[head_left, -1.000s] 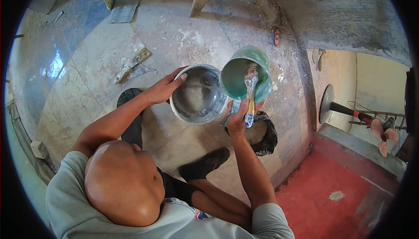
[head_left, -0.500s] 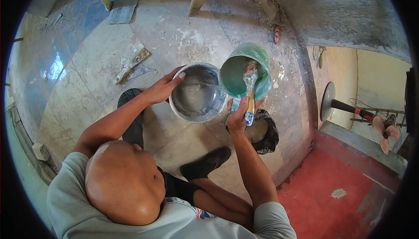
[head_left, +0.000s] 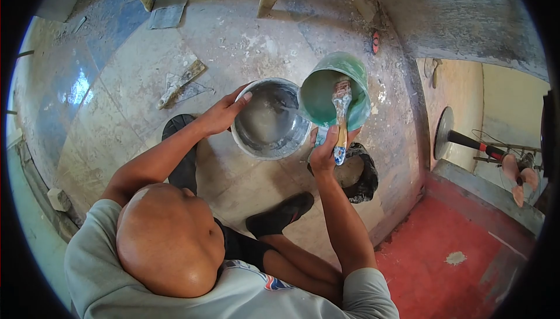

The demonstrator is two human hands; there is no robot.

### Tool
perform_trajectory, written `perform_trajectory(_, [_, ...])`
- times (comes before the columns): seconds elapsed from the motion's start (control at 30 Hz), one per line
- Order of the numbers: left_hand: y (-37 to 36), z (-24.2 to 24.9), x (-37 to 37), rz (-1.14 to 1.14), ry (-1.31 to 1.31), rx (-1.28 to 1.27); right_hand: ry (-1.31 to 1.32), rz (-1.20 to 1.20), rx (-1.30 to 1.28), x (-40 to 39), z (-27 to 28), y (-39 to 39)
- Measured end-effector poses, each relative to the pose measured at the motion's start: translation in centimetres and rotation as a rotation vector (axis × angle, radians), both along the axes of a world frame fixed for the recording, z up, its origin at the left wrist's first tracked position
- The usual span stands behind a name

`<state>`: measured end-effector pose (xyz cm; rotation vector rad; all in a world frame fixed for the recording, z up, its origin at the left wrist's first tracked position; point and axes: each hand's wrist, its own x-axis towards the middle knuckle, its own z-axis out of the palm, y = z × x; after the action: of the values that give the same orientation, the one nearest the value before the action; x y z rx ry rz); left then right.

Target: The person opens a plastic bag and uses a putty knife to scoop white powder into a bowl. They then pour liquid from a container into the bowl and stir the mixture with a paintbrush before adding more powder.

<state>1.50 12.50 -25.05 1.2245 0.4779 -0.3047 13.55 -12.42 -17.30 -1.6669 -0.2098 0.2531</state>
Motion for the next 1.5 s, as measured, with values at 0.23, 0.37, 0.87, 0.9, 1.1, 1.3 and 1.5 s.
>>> perform_trajectory(0.23, [0.0, 1.1, 0.3, 0.013, -0.022, -0.003, -0.004, 0.010, 0.009, -0.2, 0.8, 0.5])
perform_trajectory(0.37, [0.1, 0.8, 0.2, 0.021, -0.049, 0.016, -0.014, 0.026, 0.004, -0.1, 0.4, 0.3])
perform_trajectory(0.87, [0.1, 0.2, 0.0, 0.049, -0.066, 0.041, -0.007, 0.007, 0.016, 0.0, -0.6, 0.2])
perform_trajectory(0.9, [0.2, 0.3, 0.0, 0.049, -0.062, 0.040, -0.005, 0.011, 0.016, 0.0, -0.6, 0.3])
perform_trajectory(1.1, [0.3, 0.2, 0.0, 0.052, -0.077, 0.056, -0.020, -0.001, 0.043, 0.0, 0.3, 1.1])
perform_trajectory(1.3, [0.5, -0.4, 0.0, 0.051, -0.135, 0.048, 0.183, -0.084, 0.007, -0.1, 1.9, 2.2])
perform_trajectory(1.5, [0.7, -0.1, -0.5, 0.095, -0.096, 0.092, 0.421, -0.154, 0.071, 0.7, 1.4, 1.9])
